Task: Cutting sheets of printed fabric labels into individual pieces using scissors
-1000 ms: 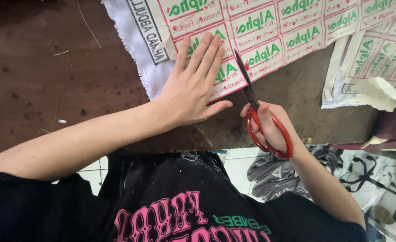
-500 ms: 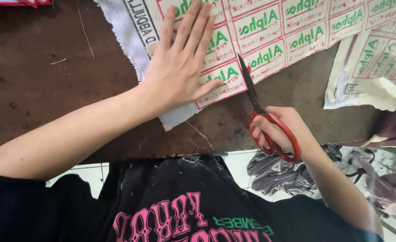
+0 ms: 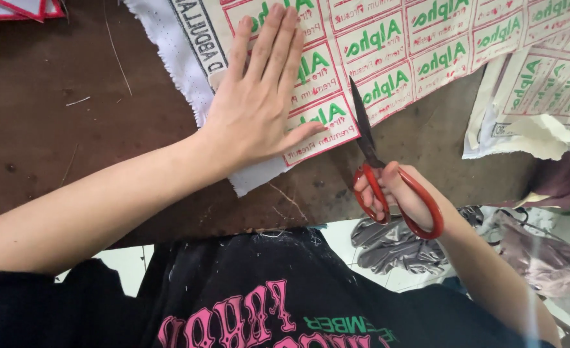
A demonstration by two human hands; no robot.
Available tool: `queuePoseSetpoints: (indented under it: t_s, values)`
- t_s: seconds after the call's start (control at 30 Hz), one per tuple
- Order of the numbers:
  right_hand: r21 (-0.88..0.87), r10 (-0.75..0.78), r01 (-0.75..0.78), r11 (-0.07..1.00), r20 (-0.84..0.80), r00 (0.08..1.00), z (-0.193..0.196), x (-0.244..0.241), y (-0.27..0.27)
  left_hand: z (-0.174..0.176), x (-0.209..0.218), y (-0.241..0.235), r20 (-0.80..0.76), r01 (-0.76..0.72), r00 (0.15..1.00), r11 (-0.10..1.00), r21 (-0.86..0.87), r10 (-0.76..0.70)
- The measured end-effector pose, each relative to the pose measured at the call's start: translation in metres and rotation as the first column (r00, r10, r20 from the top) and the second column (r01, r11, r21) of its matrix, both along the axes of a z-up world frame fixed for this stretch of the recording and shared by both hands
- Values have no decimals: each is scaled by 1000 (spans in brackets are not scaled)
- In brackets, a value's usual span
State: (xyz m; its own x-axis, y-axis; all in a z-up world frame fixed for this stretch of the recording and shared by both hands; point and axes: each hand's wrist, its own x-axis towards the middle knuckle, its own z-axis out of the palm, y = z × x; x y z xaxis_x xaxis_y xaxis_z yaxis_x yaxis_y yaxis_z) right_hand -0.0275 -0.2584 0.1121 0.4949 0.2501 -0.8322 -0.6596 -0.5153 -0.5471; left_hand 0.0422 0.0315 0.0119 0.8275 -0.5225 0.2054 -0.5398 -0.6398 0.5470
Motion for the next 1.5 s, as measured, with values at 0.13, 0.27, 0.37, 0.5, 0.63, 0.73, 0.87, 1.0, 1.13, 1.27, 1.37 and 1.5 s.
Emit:
queuePoseSetpoints:
  t_s: [0.13, 0.27, 0.37, 0.5, 0.63, 0.73, 0.87, 1.0, 1.13, 1.27, 1.37, 1.5]
  values:
    - [-56, -1, 3, 998, 30, 1000, 7, 9, 24, -1, 1, -1, -36, 4, 999, 1000, -11, -5]
    - [-79, 5, 1, 997, 78, 997, 3, 11, 27, -1, 1, -1, -54, 6, 998, 1000, -19, -7]
    - [-76, 3, 2, 997, 61, 998, 3, 12, 27, -1, 0, -1, -42, 5, 999, 1000, 4, -4]
    - [-69, -30, 33, 997, 45, 999, 4, 13, 28, 1, 1, 1, -54, 13, 998, 1000, 10, -12]
    - [-121, 25, -22, 992, 21, 999, 2, 15, 19, 2, 1, 0, -44, 21, 999, 999, 26, -20]
    - [-96, 11, -10, 995, 12, 1000, 3, 18, 24, 4, 2, 0, -66, 26, 998, 999, 37, -23]
    - [-97, -46, 46, 994, -4, 999, 0, 17, 30, 4, 1, 0, -65, 21, 998, 999, 50, -18]
    - [-44, -112, 111, 993, -25, 993, -8, 10, 25, 4, 1, 0, -53, 19, 998, 998, 61, -15]
    - [-53, -60, 61, 997, 11, 998, -6, 11, 26, 4, 1, 0, -106, 27, 994, 998, 48, -22]
    - [-63, -62, 64, 996, 28, 998, -2, 13, 31, 4, 2, -1, -144, 38, 989, 998, 41, -32]
    - [-42, -96, 97, 994, 22, 995, -12, 8, 25, 3, 1, 0, -100, 33, 995, 999, 34, -30]
    - [-43, -137, 138, 990, 29, 990, -15, 4, 29, 4, 2, 0, -116, 37, 993, 998, 40, -32]
